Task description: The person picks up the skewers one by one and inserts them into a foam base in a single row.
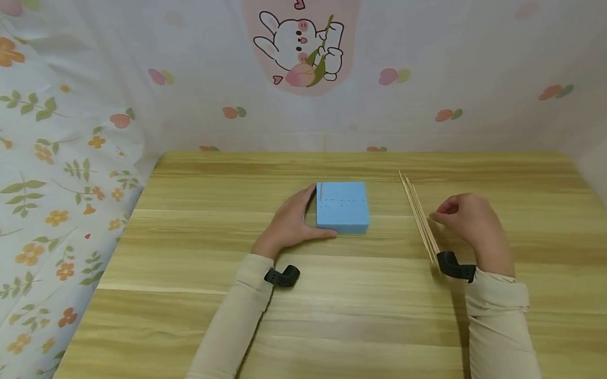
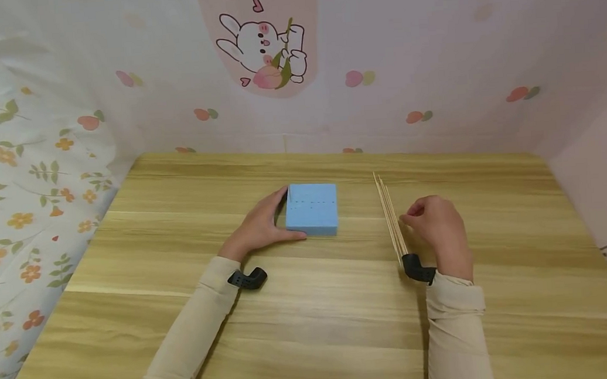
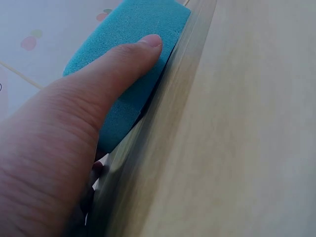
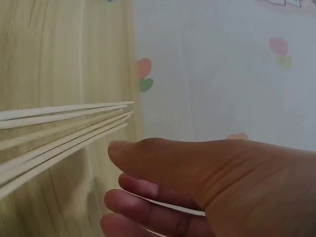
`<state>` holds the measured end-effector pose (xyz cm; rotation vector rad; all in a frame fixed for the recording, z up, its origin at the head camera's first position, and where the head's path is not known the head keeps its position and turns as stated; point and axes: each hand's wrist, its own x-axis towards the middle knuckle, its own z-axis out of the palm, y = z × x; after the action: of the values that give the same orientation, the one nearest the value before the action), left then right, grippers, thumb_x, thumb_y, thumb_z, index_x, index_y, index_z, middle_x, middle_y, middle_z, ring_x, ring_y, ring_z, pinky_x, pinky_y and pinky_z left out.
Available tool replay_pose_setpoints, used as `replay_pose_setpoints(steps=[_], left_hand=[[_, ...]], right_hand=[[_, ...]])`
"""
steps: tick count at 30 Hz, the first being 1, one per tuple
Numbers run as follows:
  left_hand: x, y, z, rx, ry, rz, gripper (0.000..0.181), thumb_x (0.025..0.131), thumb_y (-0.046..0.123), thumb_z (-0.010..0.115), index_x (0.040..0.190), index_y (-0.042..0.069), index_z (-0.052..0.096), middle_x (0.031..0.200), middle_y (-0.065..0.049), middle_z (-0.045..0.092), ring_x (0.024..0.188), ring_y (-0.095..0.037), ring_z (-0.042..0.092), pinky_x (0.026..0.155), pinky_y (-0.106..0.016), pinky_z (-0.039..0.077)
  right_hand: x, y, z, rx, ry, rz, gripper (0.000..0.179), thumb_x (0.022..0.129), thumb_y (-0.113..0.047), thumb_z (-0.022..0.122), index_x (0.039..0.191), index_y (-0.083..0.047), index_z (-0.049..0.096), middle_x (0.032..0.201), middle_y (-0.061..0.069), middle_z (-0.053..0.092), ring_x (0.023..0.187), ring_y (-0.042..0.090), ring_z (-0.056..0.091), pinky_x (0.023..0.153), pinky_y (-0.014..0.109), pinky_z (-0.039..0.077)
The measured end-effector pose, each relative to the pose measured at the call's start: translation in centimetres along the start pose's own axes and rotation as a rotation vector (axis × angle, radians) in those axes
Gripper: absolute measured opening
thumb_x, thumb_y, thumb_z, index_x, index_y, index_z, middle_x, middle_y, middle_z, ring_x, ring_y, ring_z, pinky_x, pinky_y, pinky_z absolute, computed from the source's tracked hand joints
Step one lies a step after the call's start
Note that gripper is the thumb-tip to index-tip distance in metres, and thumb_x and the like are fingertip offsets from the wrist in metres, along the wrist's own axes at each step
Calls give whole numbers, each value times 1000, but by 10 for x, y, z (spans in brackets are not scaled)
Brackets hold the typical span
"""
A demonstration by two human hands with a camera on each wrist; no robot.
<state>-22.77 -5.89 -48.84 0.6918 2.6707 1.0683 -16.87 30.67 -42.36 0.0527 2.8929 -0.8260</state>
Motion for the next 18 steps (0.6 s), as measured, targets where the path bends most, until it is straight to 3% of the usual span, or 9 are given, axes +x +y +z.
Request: replay_pose_setpoints(steps=[6, 18], left_hand=[[0, 0, 0, 0, 4, 11, 127, 74, 60, 88, 167, 8, 17, 168, -13, 28, 154, -33, 28, 123, -52, 27], [0, 1, -1, 15, -1, 13, 127, 74, 57, 89, 166, 6, 17, 168, -13, 29, 154, -32, 29, 123, -50, 26]], right_hand=[[3, -3, 6, -4, -79, 77, 36, 94, -34, 76, 92, 2, 74, 91, 14, 70, 83, 31, 62, 69, 41, 50], [5, -12, 12, -13, -64, 100, 26, 96, -22, 73, 90, 4, 72, 91, 16, 69, 82, 33, 62, 71, 47, 50]])
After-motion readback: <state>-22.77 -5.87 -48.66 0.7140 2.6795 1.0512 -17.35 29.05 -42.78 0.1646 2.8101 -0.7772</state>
